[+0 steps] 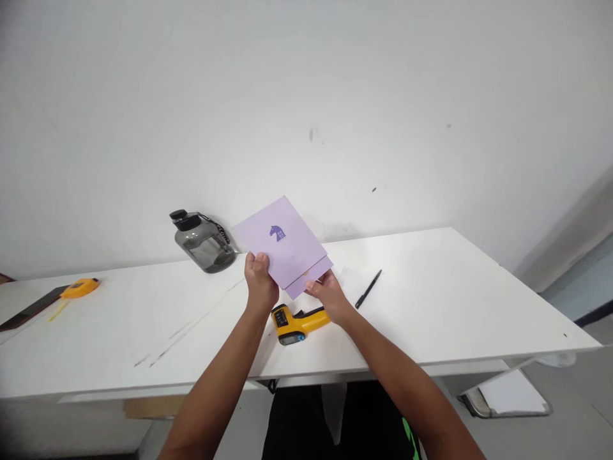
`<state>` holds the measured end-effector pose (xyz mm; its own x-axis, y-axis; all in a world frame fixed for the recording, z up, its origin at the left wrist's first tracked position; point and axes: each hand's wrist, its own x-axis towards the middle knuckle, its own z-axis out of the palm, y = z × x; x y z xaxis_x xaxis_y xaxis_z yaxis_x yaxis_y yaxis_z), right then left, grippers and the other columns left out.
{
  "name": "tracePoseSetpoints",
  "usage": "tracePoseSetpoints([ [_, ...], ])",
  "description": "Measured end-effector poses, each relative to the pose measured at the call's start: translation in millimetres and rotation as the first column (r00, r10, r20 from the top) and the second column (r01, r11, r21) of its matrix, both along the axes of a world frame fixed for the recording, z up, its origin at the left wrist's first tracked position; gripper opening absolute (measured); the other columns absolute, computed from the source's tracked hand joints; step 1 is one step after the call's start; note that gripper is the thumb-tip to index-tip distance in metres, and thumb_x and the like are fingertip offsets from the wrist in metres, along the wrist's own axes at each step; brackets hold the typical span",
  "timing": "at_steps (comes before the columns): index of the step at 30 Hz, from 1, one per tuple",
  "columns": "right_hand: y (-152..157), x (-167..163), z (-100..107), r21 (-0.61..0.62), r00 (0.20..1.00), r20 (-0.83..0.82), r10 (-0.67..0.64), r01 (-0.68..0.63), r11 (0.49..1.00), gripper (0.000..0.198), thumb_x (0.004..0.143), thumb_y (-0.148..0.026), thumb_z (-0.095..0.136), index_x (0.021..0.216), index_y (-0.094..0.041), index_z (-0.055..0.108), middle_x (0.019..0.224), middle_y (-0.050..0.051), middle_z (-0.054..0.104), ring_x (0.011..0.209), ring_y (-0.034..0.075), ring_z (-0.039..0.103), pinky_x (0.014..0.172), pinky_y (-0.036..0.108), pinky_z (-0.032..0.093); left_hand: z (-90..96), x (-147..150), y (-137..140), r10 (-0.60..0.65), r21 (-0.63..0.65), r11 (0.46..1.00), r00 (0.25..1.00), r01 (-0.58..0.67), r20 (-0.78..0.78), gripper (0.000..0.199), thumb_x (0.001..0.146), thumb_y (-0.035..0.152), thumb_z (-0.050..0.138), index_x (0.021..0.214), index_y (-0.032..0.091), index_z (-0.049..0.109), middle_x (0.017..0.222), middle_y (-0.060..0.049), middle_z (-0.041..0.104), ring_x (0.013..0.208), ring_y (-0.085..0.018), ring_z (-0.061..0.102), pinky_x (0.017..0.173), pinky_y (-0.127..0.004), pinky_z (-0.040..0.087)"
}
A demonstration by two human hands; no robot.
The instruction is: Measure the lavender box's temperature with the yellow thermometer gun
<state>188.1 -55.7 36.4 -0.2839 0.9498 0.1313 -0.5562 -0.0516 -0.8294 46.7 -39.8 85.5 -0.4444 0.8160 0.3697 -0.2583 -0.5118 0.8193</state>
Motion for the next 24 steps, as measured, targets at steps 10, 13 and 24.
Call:
tracePoseSetpoints([
  [10,-3,-2,-3,0.044,1.0,0.001,-0.006,0.006,0.999,0.06,0.066,-0.051,0.081,0.115,-0.027,0.055,0.122,0.007,0.067,0.118,0.029,0.062,0.102,0.052,0.051,35.1,-1,5,-0.03,0.028,0.999,1.0,0.03,-0.007,0.064,0.066,0.061,0.076,0.112,0.02,0.059,0.11,-0.01,0.066,0.105,-0.024,0.064,0.095,-0.038,0.049],
  [13,-4,0,-2,0.034,1.0,-0.004,-0.015,0.015,0.999,0.064,0.064,-0.052,0.082,0.116,-0.027,0.055,0.121,0.007,0.067,0.119,0.03,0.062,0.104,0.054,0.049,40.6,-1,5,-0.026,0.051,0.998,1.0,0.025,0.0,0.062,0.067,0.062,0.075,0.108,0.019,0.059,0.111,-0.01,0.065,0.104,-0.024,0.064,0.095,-0.038,0.049],
  [24,-6,-2,-8,0.118,1.0,-0.004,0.002,-0.002,0.993,0.059,0.07,-0.043,0.081,0.12,-0.027,0.054,0.122,0.006,0.066,0.119,0.026,0.06,0.109,0.05,0.044,46.9,-15,11,-0.023,0.108,0.994,1.0,0.022,0.011,0.068,0.067,0.065,0.071,0.116,0.018,0.06,0.107,-0.009,0.067,0.101,-0.024,0.065,0.085,-0.033,0.053],
])
